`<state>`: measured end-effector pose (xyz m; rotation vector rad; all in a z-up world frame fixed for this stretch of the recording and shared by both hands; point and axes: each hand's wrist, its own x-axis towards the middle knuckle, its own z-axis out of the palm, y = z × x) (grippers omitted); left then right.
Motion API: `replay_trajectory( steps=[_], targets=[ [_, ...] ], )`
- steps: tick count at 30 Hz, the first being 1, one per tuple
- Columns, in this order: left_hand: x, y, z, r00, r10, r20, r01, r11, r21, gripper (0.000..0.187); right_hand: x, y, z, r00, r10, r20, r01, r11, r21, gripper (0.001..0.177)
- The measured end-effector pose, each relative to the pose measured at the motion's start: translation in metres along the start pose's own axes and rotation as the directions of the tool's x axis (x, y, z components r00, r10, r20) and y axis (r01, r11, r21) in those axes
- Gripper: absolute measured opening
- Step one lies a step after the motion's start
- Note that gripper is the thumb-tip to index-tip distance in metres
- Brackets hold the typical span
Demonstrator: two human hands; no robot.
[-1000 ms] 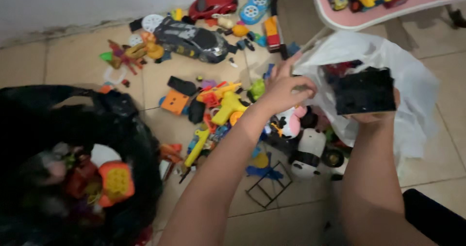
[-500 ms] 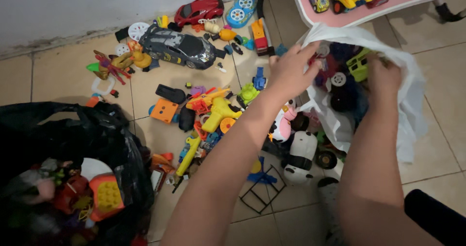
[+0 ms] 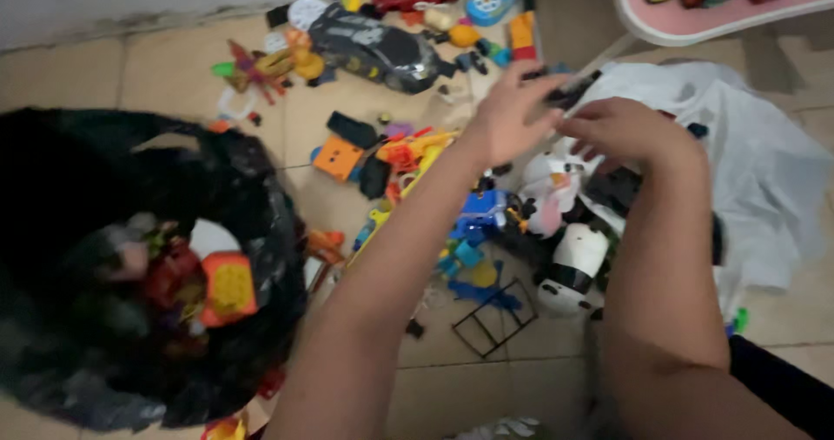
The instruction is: The person sorts a large pile of toys on the floor, picking up items one by one and placing them into a black trash bag or a white plastic bag. The person handles various toys including cars, figures, and plastic parts.
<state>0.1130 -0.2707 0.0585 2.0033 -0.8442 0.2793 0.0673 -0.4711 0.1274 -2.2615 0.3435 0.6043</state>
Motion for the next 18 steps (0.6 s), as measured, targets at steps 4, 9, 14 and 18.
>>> replay_trajectory(
  steps=[4,9,14,18],
  targets=[
    [-0.052,-0.046,-0.070,0.988,-0.083,-0.127,0.082,0.997,-0.009,0.032,0.042,-0.025,0.070,0.961,-0.267,0.074,0.275,0.950,-0.144,0.042],
    [-0.146,-0.071,-0.113,0.865,-0.474,-0.162,0.483,0.876,0.016,0.037,0.096,-0.027,0.183,0.865,-0.489,0.113,0.500,0.819,-0.282,0.048],
    [-0.190,-0.090,-0.107,0.822,-0.537,-0.190,0.539,0.841,-0.047,0.032,0.065,-0.025,0.259,0.851,-0.508,0.133,0.459,0.597,-0.658,0.071],
    [-0.201,-0.085,-0.105,0.805,-0.573,-0.158,0.548,0.818,-0.175,0.035,0.068,-0.027,0.273,0.880,-0.467,0.082,0.351,0.526,-0.775,0.077]
  ],
)
